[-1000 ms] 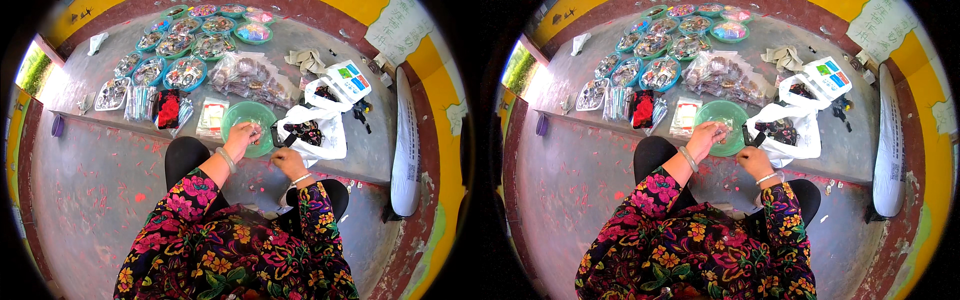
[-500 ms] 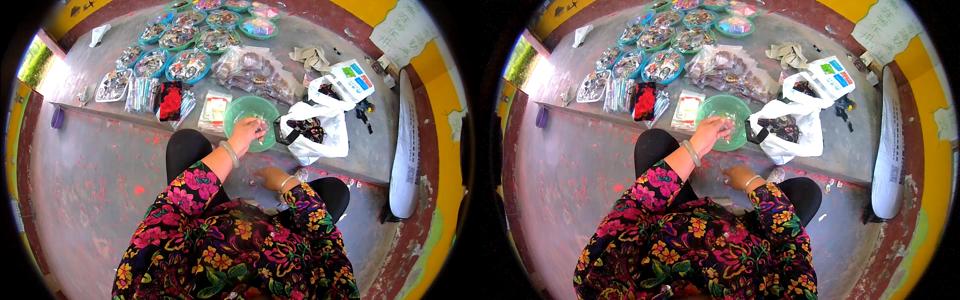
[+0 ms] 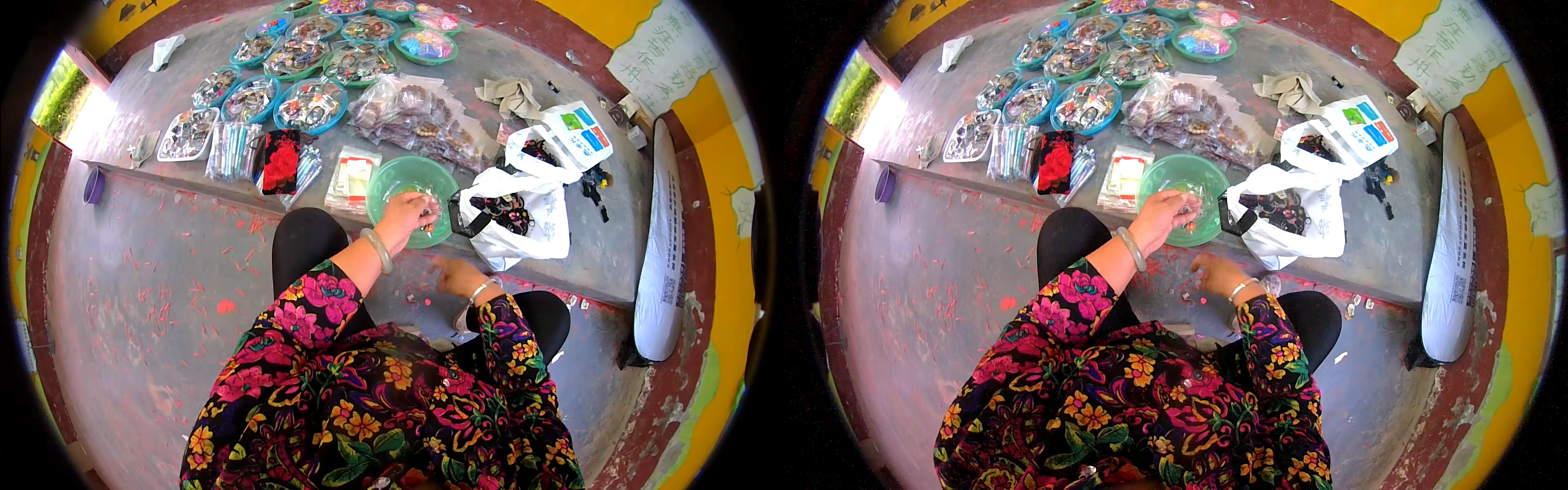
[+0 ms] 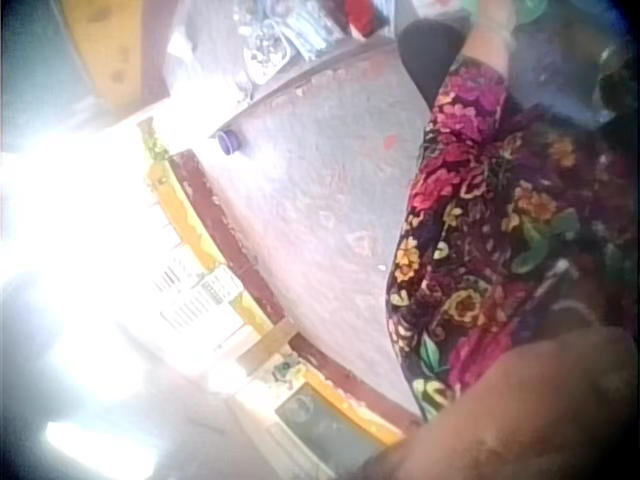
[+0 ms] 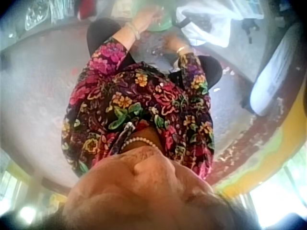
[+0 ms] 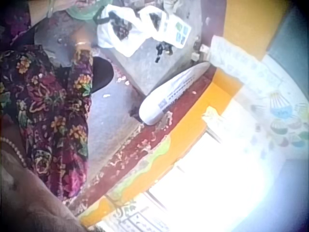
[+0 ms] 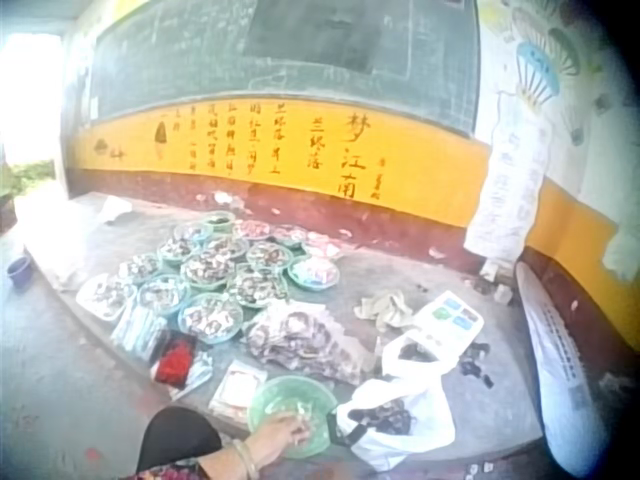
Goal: The person sits on the floor and repeatedly picks small dark objects from a white bag, places them into clear plastic bags, and seals them. The person then places the filled bags into a green bowl. The workspace includes several pre-filled blue trays and a digital scale.
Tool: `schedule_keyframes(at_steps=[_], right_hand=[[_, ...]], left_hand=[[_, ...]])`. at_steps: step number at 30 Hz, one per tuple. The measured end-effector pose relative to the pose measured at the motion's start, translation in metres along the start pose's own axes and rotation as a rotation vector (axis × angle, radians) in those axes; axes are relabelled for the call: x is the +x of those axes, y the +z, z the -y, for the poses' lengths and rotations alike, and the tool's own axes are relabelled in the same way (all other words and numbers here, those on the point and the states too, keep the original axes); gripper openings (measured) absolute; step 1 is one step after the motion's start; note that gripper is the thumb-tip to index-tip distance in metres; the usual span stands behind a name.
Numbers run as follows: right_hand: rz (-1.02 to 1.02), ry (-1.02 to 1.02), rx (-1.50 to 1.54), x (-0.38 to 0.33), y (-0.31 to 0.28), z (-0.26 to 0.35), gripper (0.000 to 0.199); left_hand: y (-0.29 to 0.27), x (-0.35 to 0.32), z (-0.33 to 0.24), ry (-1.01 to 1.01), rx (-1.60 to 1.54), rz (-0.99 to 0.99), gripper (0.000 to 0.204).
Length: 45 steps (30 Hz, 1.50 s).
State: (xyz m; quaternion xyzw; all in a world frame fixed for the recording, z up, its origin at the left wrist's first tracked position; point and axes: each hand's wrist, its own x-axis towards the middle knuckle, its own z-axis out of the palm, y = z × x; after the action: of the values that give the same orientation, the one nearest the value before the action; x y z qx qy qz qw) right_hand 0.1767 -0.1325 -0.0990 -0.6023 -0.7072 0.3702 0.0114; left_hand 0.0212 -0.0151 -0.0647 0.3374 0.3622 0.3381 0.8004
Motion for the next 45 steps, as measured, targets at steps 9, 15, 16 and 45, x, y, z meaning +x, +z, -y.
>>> schedule_keyframes(at_steps=[9,15,16,45], right_hand=[[-0.105,0.093,0.331,-0.003,-0.023,0.005,0.032],[-0.128,0.1,1.021,-0.023,-0.043,0.015,0.029],[-0.127,0.085,1.106,-0.026,-0.046,0.018,0.029],[-0.534,0.129,1.228,-0.011,-0.04,0.011,0.019]], left_hand=[[-0.002,-0.001,-0.001,-0.01,0.043,-0.021,0.02],[-0.004,-0.001,0.001,0.015,0.009,0.015,0.02],[-0.002,-0.002,0.001,0.016,0.001,0.013,0.02],[0.006,-0.009,-0.002,-0.032,-0.065,0.096,0.019]])
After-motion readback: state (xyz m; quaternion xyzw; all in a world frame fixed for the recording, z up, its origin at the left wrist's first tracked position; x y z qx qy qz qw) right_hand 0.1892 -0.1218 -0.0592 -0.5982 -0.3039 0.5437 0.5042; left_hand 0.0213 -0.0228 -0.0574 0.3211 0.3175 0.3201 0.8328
